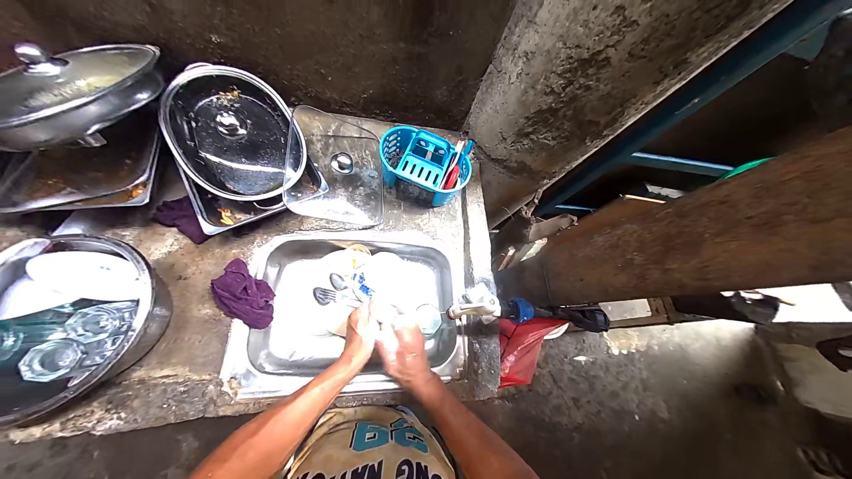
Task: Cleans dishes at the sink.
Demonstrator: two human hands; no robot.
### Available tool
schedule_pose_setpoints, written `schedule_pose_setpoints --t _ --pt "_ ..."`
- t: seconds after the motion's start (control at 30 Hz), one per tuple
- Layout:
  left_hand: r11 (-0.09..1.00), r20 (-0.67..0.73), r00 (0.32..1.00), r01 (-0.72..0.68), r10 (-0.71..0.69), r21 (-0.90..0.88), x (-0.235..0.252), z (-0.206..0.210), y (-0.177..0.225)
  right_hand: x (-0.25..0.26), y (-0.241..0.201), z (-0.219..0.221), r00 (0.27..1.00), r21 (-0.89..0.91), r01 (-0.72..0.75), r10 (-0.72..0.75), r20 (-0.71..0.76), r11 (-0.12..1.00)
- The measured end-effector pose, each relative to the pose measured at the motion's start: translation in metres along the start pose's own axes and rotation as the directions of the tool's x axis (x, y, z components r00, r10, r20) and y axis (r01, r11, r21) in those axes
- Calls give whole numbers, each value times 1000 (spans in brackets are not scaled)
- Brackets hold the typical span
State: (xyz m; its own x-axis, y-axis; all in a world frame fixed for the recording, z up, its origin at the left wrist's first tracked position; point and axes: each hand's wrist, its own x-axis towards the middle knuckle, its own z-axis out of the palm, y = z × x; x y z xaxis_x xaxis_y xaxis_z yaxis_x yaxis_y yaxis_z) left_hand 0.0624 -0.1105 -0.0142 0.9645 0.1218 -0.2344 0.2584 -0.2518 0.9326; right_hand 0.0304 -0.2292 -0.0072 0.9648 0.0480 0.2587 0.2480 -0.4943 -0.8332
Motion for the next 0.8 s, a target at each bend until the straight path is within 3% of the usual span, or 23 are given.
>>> schedule_pose_setpoints --t 0.03,0.07,0.1,0.13,0.17,0.2,0.23,0.27,0.3,0.37,0.43,0.47,0.5,0.53,0.6,0.67,0.7,0.73,0.77,0.8 --pt "999 37 999 -36 35 15 -6 -1 0 6 -3 13 992 -98 111 -117 -55 989" --pt "994 69 995 -83 78 69 -10 -2 3 15 -6 17 987 -184 126 -142 -75 975" --pt "973 71 984 -172 163 153 -11 -3 5 29 -11 13 997 -238 44 -59 -55 970" --pt "940 61 965 -261 253 219 -12 -4 7 46 -18 4 991 -236 -130 135 9 963" --pt "907 50 940 -339 338 249 -14 -5 5 64 -19 -7 932 -118 -348 357 65 930" --pt "858 26 894 -437 447 271 -17 -7 2 77 -6 -9 877 145 -479 478 46 866" --pt "803 -17 838 -516 545 299 -18 -7 -1 84 11 -6 831 439 -511 555 31 739" --pt "767 -58 794 -562 605 308 -18 -7 -2 86 22 -1 768 623 -523 639 49 581" --pt "765 -100 776 -577 623 288 -15 -6 -1 85 26 5 715 685 -534 697 52 496" --pt "831 -177 818 -504 547 236 -10 -4 2 72 6 13 705 546 -599 709 14 585" --pt "962 -222 937 -252 269 103 0 -5 11 52 -30 27 839 203 -524 542 -45 827" --pt "990 -226 968 -125 108 -61 7 -7 15 39 -38 37 932 16 -353 353 -82 935" --pt "963 -222 975 -49 -12 -265 13 -7 17 26 -34 47 987 -150 -134 118 -113 980" --pt "893 -196 974 13 -114 -450 19 -7 23 18 -23 52 993 -249 34 -62 -105 968" --pt "734 -141 950 115 -278 -669 22 -9 36 13 2 50 976 -288 174 -203 -75 942" --pt "628 -85 943 146 -322 -764 22 -8 42 28 14 37 987 -256 50 -87 -136 965" --pt "607 -77 945 141 -319 -782 21 -7 42 40 8 27 984 -209 -147 121 -132 967" --pt "600 -74 949 133 -307 -789 18 -7 40 56 -2 12 914 -72 -405 400 -70 911" --pt "598 -76 950 126 -302 -791 16 -6 41 69 -5 6 846 37 -524 526 -89 851" --pt "594 -83 949 121 -304 -795 16 -7 42 73 -9 6 828 65 -545 549 -116 836"
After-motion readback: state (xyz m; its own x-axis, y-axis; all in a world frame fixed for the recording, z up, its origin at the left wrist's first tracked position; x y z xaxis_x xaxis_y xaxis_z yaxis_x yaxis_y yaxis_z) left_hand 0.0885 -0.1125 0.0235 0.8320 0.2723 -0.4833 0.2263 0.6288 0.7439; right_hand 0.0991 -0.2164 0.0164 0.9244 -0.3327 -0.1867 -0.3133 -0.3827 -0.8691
